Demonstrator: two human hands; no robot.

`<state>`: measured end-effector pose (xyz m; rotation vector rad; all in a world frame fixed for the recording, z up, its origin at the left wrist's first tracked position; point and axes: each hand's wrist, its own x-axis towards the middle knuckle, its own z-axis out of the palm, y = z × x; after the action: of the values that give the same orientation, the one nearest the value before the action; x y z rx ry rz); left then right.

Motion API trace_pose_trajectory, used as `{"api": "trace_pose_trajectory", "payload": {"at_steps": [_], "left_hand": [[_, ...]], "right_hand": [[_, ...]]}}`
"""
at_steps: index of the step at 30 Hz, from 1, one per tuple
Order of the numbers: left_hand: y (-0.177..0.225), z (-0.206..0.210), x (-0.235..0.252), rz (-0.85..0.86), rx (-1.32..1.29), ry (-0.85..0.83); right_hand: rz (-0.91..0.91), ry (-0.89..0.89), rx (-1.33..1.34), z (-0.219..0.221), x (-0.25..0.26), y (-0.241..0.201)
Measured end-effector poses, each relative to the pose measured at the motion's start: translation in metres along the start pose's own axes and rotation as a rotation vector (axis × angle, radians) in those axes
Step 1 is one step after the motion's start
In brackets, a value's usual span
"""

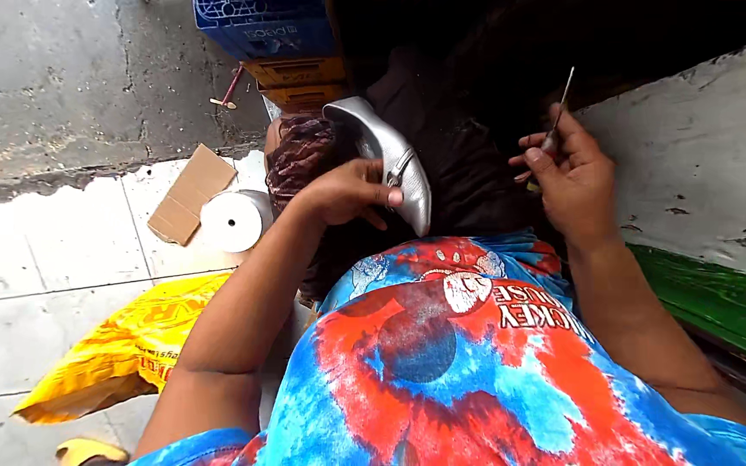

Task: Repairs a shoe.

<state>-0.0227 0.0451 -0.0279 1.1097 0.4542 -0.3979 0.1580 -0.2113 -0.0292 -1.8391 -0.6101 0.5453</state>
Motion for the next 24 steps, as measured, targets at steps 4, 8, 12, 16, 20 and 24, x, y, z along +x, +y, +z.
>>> {"api": "trace_pose_trajectory", "payload": {"at_steps": [4, 8, 12, 16, 20, 24], "left_hand": [[-0.014, -0.006, 0.006, 0.181, -0.048, -0.256], [-0.026, -0.01, -0.002, 0.444, -0.129, -0.22], [-0.034, -0.012, -0.006, 0.569, -0.179, -0.183], [-0.035, -0.011, -0.004, 0.595, -0.183, -0.179], [-0.036, -0.011, -0.003, 0.588, -0.195, -0.203], [-0.035, -0.01, -0.002, 0.587, -0.2, -0.199]], "right_hand": [[-0.12, 0.021, -0.086, -0.017, -0.005, -0.018], [-0.261, -0.218, -0.189, -0.022, -0.014, -0.044], [-0.414, -0.482, -0.127, -0.006, -0.02, -0.051], [-0.378, -0.559, -0.102, 0.006, -0.023, -0.053], [-0.356, -0.569, -0.115, 0.01, -0.022, -0.056], [-0.365, -0.573, -0.133, 0.011, -0.021, -0.056]]}}
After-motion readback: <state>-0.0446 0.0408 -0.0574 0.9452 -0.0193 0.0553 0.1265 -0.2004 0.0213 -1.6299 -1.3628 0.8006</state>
